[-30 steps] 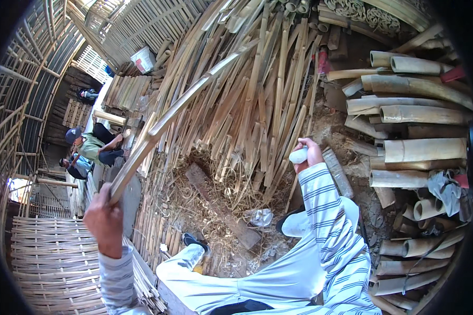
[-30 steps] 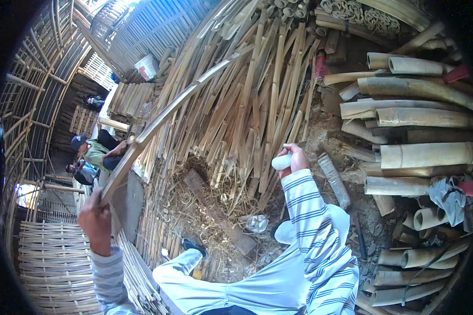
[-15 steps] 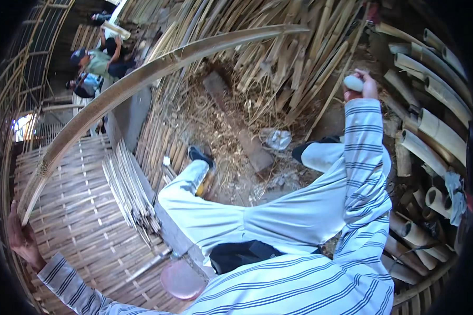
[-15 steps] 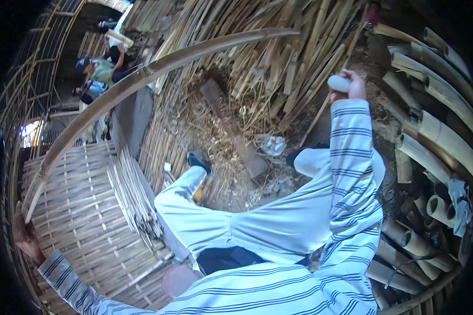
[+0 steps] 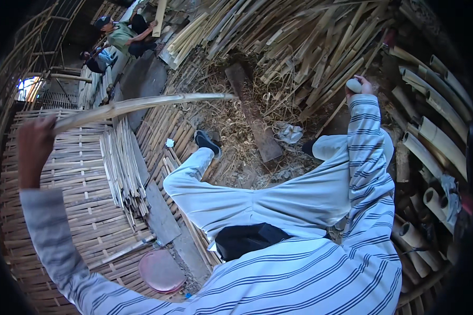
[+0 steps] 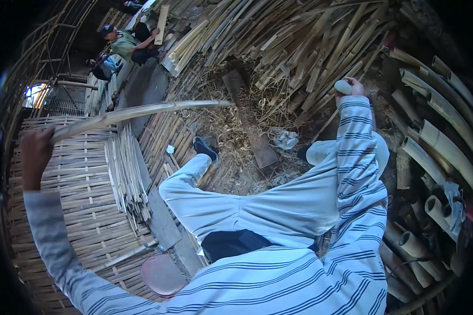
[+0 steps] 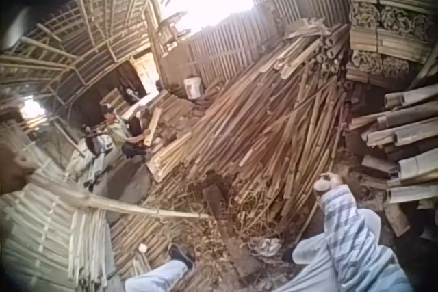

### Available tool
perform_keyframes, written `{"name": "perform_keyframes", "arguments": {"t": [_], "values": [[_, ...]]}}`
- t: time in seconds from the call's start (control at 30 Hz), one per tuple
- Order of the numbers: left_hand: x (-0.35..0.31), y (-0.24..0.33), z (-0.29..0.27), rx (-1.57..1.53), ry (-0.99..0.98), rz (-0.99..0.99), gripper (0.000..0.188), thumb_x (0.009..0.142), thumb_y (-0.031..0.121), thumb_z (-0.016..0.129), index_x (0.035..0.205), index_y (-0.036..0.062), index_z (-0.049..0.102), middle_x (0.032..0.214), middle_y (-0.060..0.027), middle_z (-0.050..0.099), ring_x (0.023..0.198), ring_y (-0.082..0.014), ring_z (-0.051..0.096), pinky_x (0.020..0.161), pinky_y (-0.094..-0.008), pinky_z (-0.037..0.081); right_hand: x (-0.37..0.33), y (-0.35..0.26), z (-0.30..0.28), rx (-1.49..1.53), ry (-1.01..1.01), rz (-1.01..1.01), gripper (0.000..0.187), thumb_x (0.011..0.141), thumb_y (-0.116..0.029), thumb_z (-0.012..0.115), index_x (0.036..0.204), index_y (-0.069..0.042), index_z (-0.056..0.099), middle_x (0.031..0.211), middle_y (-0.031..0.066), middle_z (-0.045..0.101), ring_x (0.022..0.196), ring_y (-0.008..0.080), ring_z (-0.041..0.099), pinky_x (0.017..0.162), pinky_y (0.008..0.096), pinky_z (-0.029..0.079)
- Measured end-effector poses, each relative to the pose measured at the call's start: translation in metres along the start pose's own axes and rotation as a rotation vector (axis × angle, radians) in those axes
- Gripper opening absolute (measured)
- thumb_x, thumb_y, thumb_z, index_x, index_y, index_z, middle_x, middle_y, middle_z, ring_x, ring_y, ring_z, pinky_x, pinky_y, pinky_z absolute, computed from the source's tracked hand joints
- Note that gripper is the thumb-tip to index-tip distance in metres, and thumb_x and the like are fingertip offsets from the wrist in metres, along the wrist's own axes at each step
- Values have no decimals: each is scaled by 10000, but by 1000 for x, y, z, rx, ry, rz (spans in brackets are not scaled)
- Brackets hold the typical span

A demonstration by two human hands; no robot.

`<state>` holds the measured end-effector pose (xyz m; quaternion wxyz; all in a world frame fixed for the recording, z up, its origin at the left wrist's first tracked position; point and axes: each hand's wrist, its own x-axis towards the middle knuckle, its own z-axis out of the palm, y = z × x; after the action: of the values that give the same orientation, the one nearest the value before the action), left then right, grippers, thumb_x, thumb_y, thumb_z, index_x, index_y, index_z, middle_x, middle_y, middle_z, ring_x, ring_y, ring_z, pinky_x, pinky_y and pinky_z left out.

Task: Shaving and smoothing a long strip of bamboo using a knife/cleaver.

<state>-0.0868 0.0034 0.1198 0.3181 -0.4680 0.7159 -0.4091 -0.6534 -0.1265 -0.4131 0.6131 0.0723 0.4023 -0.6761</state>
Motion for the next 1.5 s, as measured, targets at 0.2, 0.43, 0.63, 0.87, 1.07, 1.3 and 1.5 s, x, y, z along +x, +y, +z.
{"name": "perform_keyframes", "arguments": {"t": [0.2, 0.43, 0.63, 0.87, 1.07, 1.3, 1.5], "values": [[40, -24, 9, 2, 198, 47, 97, 670, 39, 590, 757, 81, 602, 672, -105, 559, 711, -303, 582, 643, -426, 451, -7, 15, -15, -65, 88, 60, 109, 748, -164, 649, 755, -133, 544, 658, 19, 568, 567, 214, 566, 494, 347, 512], [54, -57, 9, 10, 377, 30, 166, 605, 90, 680, 754, 88, 607, 728, -96, 581, 726, -293, 590, 658, -402, 472, 6, 12, -29, -96, 171, 25, 69, 743, -150, 591, 762, -127, 529, 727, 53, 566, 653, 258, 570, 524, 389, 513], [62, -35, 1, 20, 315, 9, 248, 574, 132, 738, 778, 82, 606, 780, -110, 588, 759, -292, 594, 669, -401, 475, -35, -1, -14, -196, 166, -35, 69, 771, -183, 571, 768, -122, 539, 713, 50, 572, 634, 247, 578, 499, 368, 509], [55, -48, -33, -282, 315, -153, 433, 460, 160, 809, 828, 55, 605, 778, -99, 583, 774, -268, 589, 702, -358, 461, -93, -10, -3, -69, -145, -15, 166, 766, -130, 607, 652, -118, 488, 571, -3, 528, 519, 158, 551, 477, 285, 490], [74, -57, 3, -1072, 399, -10, 486, 605, 242, 804, 1010, 42, 626, 917, -55, 598, 859, -165, 570, 755, -300, 441, -107, -20, -8, -46, -165, -60, 136, 789, -109, 568, 678, -83, 492, 573, 19, 517, 504, 158, 530, 497, 275, 478], [97, -47, 66, -1682, 1341, -793, 309, 815, 134, 648, 966, -124, 575, 924, -176, 630, 843, -270, 641, 742, -383, 566, -100, -20, -3, -10, 12, -172, 94, 766, -137, 607, 704, -117, 540, 623, 4, 559, 554, 180, 566, 491, 331, 500], [98, -15, 68, -2036, 1400, -878, 352, 819, 155, 601, 1045, -96, 501, 1069, -223, 500, 783, -333, 617, 696, -379, 545, -92, -21, 7, -63, -169, -263, 141, 795, -135, 606, 696, -85, 518, 615, 28, 543, 531, 188, 548, 512, 327, 497]]}}
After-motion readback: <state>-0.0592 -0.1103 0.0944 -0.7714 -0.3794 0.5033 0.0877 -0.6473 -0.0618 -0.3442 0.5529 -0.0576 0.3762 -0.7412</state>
